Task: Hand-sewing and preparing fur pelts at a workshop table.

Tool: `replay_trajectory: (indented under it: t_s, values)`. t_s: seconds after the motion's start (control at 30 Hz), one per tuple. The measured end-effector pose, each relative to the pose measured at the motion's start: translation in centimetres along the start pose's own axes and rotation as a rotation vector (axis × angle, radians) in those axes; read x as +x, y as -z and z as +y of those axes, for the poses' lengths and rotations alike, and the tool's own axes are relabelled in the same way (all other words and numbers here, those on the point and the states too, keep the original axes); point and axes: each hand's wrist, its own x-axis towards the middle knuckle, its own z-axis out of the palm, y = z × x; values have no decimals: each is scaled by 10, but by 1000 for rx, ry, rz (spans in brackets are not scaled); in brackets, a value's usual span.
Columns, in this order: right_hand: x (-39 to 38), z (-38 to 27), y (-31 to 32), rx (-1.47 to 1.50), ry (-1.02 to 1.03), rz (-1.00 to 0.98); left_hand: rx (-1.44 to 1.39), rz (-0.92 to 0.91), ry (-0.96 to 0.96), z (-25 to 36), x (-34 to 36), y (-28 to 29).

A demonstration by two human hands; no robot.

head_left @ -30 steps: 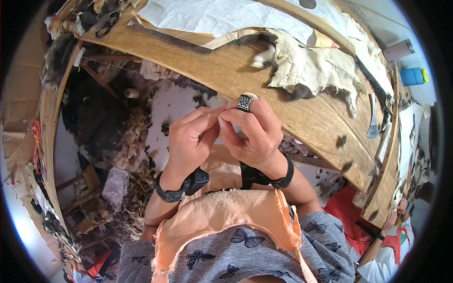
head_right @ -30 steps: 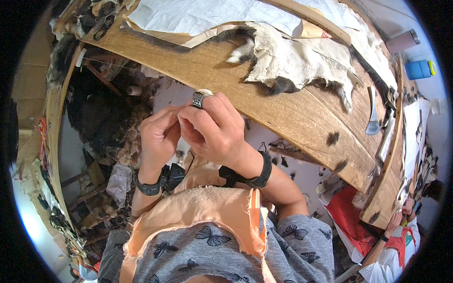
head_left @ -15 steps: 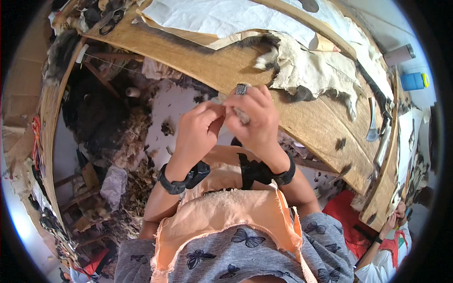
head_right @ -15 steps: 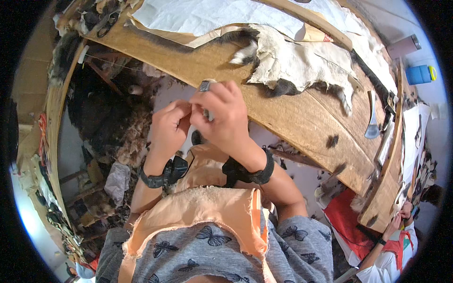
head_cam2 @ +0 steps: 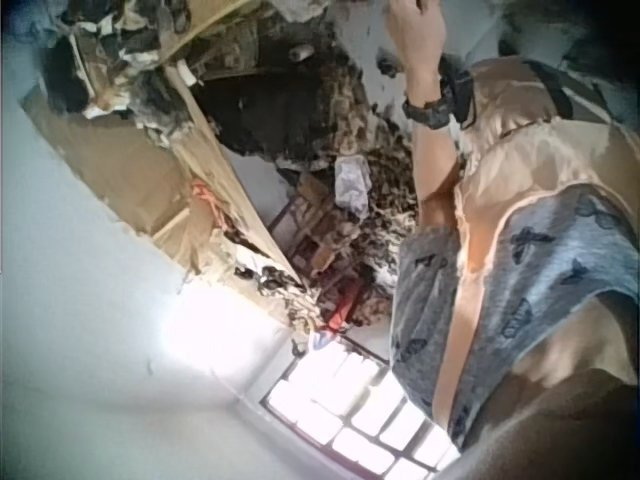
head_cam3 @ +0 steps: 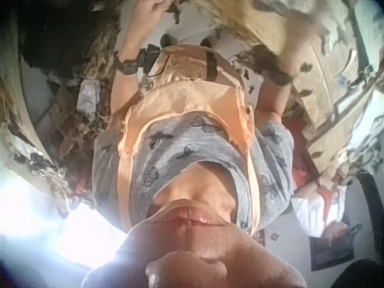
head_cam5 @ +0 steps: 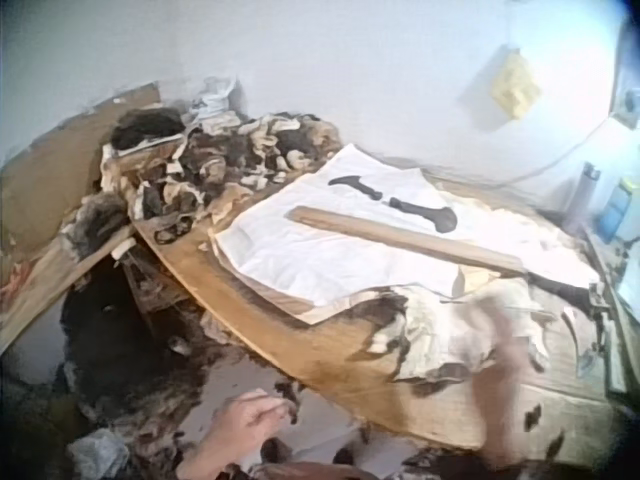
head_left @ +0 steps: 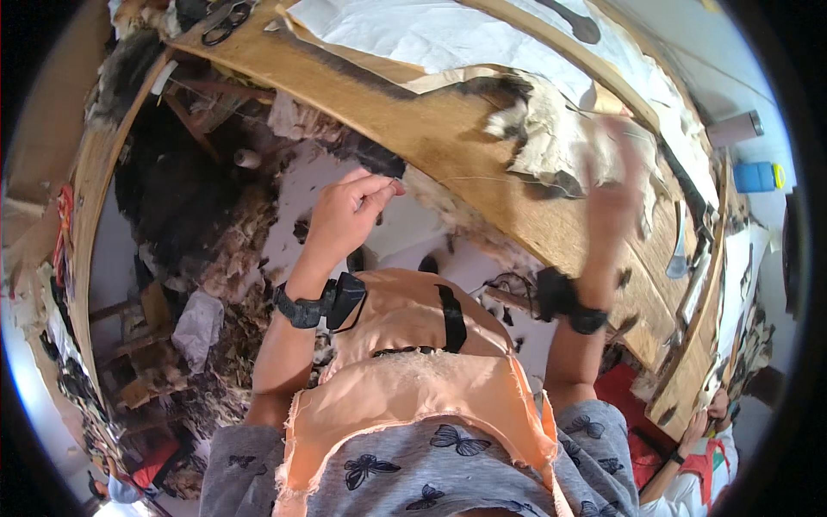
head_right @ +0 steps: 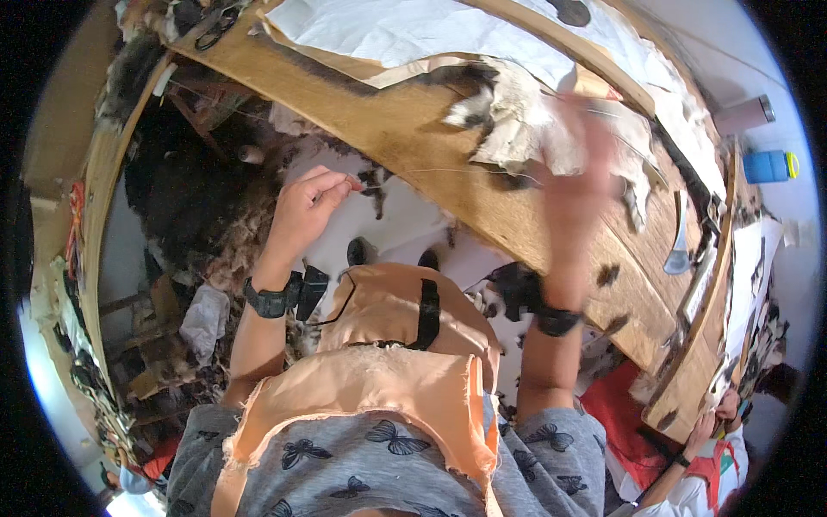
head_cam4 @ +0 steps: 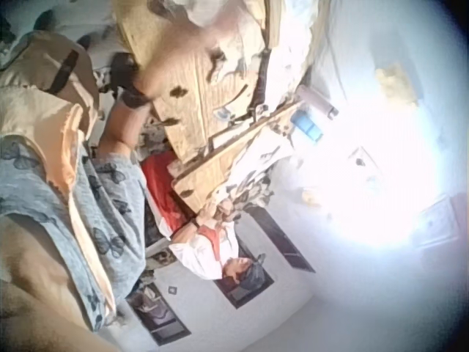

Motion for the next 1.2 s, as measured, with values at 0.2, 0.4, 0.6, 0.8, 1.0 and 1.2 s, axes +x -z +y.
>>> replay_trajectory:
  t_s: [0.2,0.4,0.6,0.8,1.0,1.2]
  values:
    - [-37,-75,-63,94,501,-299,354,183,-378,29,2,-6]
    - [-35,-75,-56,-11,587,-379,209,13,-306,35,-5,-2]
    - [-38,-68,-48,185,377,-287,-514,-164,52,26,-6,-17]
    - [-13,-59,-15,1118,-512,-196,-514,-371,22,23,4,-38]
    - [7,40,66,1596,-694,8,-262,-313,68,-12,18,11]
    - [-1,103,131,1568,-732,313,40,-176,74,-44,21,76]
